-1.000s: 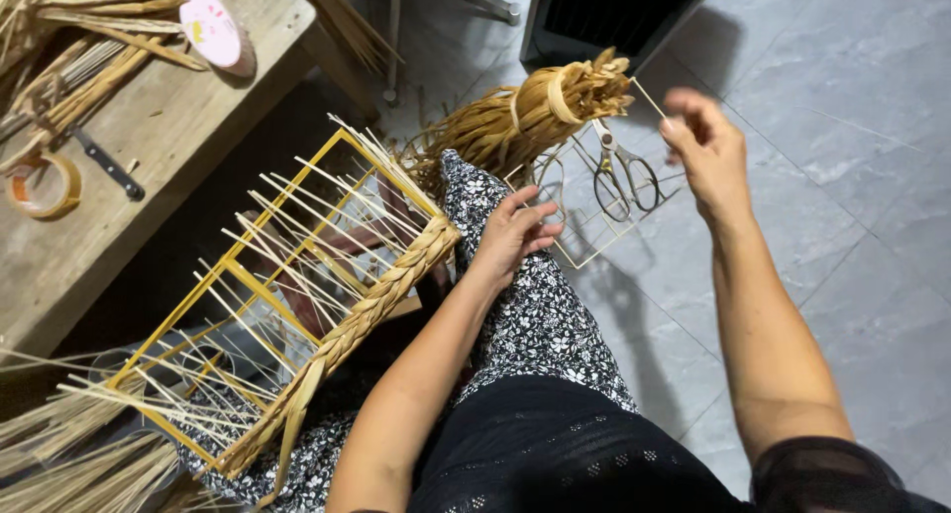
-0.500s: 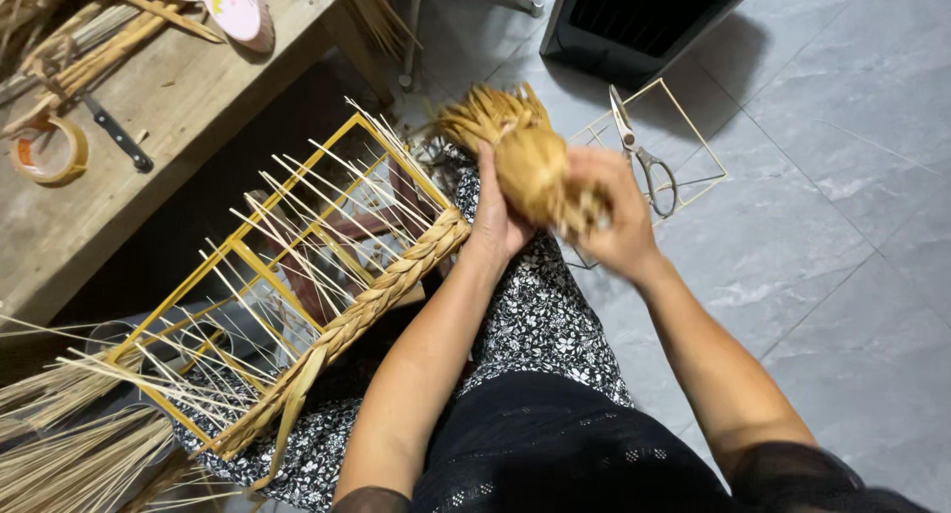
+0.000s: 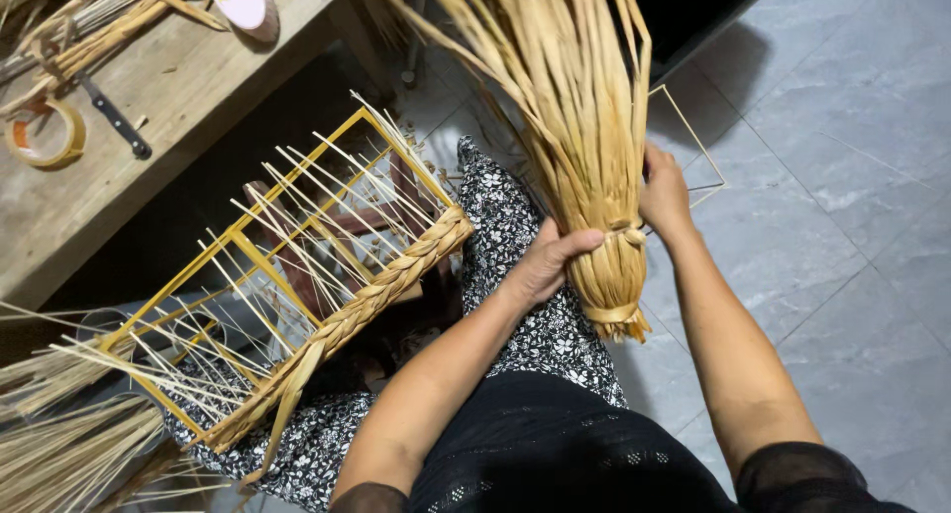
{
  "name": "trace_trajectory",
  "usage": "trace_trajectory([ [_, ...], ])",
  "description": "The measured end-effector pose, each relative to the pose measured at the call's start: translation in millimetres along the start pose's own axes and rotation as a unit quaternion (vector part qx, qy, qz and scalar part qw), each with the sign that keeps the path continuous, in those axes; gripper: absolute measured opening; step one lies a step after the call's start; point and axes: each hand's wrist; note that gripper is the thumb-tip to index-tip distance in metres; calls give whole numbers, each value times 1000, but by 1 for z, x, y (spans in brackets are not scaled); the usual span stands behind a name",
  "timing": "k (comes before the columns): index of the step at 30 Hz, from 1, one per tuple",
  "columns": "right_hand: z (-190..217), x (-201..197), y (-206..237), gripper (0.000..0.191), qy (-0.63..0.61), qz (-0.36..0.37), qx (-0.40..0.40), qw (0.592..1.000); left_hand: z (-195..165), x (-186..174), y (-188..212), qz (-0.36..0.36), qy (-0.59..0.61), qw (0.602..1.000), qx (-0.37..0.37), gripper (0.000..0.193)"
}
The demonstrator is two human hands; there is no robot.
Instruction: The person sits on the floor with a woven basket frame on their lap and weaves dried palm strips around the frame by hand, tucking and tightening the strips along the rim. They occasionally reach for new strips from bundles beside them and continue weaving the sides of the basket.
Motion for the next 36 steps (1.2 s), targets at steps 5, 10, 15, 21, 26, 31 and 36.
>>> trace_trajectory([
  [5,10,4,-11,40,-133,-49,63,988,20,-14,-6,-57,20,997,-48,75],
  [10,-21,-25,-13,30,-116,-118,60,984,19,-25,1,-45,91,993,-66,74],
  [15,-41,-73,-25,9,-249,-192,37,948,8,-21,18,0,-89,995,-47,74],
  [21,49,-91,-45,20,-404,-191,2,895,-11,-19,18,9,11,996,-89,72],
  [26,164,-31,-99,28,-366,73,-79,924,-20,-22,22,-19,-74,996,-56,71],
  [31,280,87,-163,28,-271,247,-68,928,-33,-30,27,-31,-143,987,-69,69],
  [36,377,171,-200,13,-306,296,-25,904,-46,-47,30,-1,-44,998,-51,50],
])
Point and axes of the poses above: each hand's wrist, its own y-axis away from the middle knuckle, its own x-axis out of the palm, z = x × y, and after that the axes turned 2 degrees about y, right-handed
